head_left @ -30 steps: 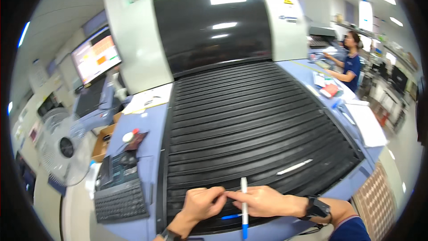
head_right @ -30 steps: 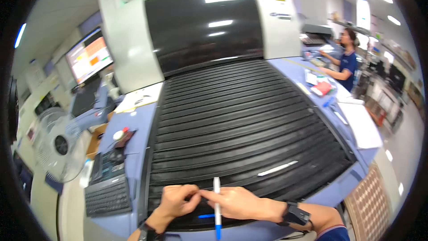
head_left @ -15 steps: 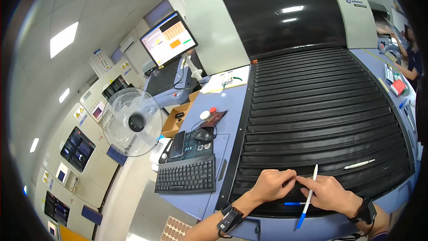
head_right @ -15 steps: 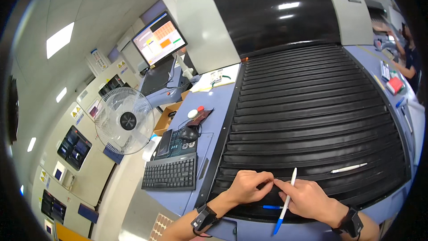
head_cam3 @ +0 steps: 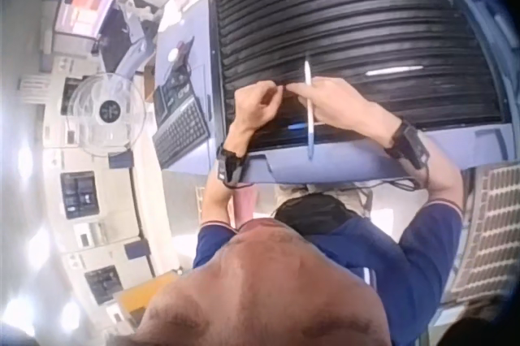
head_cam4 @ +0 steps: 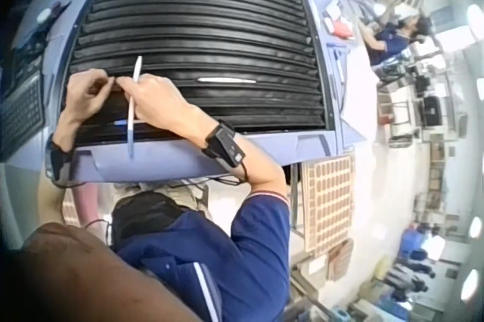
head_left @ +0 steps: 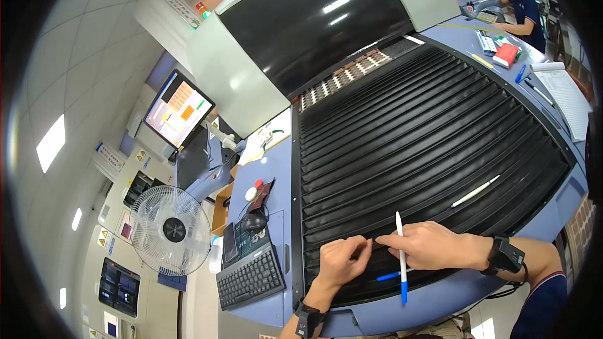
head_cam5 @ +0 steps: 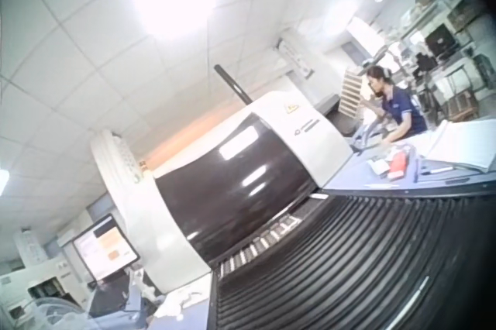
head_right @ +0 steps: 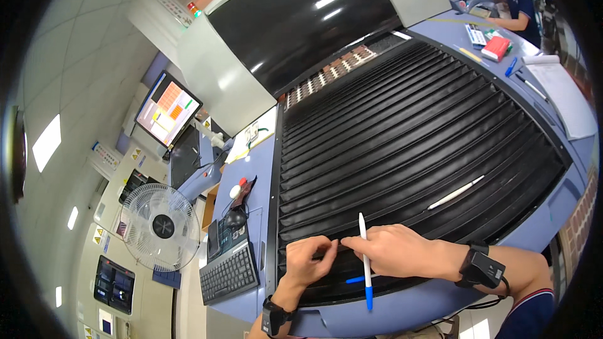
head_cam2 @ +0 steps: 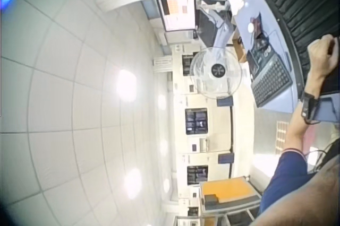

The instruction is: Inspecting metal sheets, marking specific areas with a pen, and reviewing production documentation.

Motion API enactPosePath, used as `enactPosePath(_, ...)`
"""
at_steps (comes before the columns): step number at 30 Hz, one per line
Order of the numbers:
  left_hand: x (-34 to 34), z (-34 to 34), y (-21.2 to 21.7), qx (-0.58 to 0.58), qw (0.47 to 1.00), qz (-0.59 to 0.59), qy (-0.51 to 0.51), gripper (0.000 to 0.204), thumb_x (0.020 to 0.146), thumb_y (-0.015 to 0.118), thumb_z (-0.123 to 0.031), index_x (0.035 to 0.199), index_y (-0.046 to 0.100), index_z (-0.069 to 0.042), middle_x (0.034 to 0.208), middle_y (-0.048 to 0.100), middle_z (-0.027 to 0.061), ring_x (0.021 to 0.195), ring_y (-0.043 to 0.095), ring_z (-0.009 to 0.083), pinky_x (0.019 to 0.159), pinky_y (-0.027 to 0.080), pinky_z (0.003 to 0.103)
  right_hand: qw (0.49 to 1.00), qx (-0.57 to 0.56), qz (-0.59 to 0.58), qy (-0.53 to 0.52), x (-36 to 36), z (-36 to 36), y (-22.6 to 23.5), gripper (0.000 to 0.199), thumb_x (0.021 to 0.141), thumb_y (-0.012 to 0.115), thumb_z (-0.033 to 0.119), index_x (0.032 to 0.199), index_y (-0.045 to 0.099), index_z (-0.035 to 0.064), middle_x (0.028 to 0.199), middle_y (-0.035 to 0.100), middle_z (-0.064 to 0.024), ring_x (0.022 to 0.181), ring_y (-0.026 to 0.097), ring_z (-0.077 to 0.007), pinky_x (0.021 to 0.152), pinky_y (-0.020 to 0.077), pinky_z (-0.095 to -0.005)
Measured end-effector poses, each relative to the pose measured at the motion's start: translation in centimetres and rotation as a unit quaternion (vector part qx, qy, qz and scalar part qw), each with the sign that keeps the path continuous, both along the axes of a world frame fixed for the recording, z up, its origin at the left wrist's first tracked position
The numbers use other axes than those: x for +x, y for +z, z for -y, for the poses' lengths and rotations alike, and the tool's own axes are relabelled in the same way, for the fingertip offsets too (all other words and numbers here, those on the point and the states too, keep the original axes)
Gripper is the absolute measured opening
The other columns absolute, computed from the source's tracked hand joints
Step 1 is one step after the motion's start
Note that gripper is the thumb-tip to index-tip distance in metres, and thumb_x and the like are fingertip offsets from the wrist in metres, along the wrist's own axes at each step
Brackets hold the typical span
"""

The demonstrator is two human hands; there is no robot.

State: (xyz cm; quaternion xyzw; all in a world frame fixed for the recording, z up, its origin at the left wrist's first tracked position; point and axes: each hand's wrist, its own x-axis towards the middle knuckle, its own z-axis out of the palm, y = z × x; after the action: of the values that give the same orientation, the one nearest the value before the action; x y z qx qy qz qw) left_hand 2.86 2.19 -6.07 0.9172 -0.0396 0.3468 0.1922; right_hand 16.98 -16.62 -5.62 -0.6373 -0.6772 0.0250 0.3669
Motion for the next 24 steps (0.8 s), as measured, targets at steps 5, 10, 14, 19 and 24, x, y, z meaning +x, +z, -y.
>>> enactPosePath(5,-0.4,-1.2,1.2,-0.036,0.995,0.050,0.083,0.016,0.080,0.076,0.001,0.083,0.061,-0.003,0.064,0.066,0.0072,0.056,0.067,0.0140,0.053,0.052,0.024,0.995,0.071,-0.005,-0.066,1.5,0.1,0.6,0.037,0.078,0.066,0.004,0.114,0.064,0.0031,0.076,0.068,-0.0103,0.070,0.068,-0.0306,0.061,0.0561,-0.0416)
enactPosePath(10,-1.2,-4.0,1.1,-0.149,0.969,0.054,0.188,0.014,0.084,0.072,-0.003,0.089,0.059,-0.002,0.065,0.064,0.0076,0.056,0.066,0.0145,0.053,0.050,0.026,0.982,0.106,-0.013,-0.153,4.1,0.1,1.6,0.027,0.085,0.067,0.009,0.112,0.065,0.0043,0.076,0.066,-0.0168,0.069,0.066,-0.0350,0.063,0.0556,-0.0424)
enactPosePath(14,-1.0,-4.9,1.7,-0.137,0.953,0.012,0.268,0.025,0.088,0.068,-0.013,0.107,0.058,-0.001,0.088,0.070,0.0143,0.075,0.071,0.0277,0.067,0.054,0.036,0.973,0.120,-0.028,-0.197,6.3,0.0,1.7,0.025,0.088,0.067,0.012,0.111,0.064,0.0027,0.077,0.066,-0.0191,0.075,0.066,-0.0381,0.067,0.0529,-0.0446)
enactPosePath(19,-1.8,-6.3,0.5,0.028,0.923,-0.087,0.373,0.044,0.089,0.066,-0.027,0.122,0.055,0.000,0.113,0.064,0.0220,0.091,0.067,0.0392,0.080,0.052,0.047,0.974,0.119,-0.030,-0.190,7.4,-0.2,1.8,0.036,0.088,0.068,0.020,0.118,0.061,0.0017,0.079,0.067,-0.0214,0.077,0.066,-0.0387,0.070,0.0511,-0.0440)
enactPosePath(24,-1.7,-5.5,0.5,-0.031,0.915,-0.185,0.357,0.052,0.088,0.067,-0.033,0.125,0.054,0.000,0.107,0.066,0.0206,0.092,0.066,0.0392,0.081,0.051,0.048,0.975,0.005,-0.089,-0.204,7.8,-0.1,1.1,0.041,0.085,0.072,0.019,0.120,0.060,0.0019,0.080,0.067,-0.0204,0.075,0.068,-0.0355,0.069,0.0520,-0.0432)
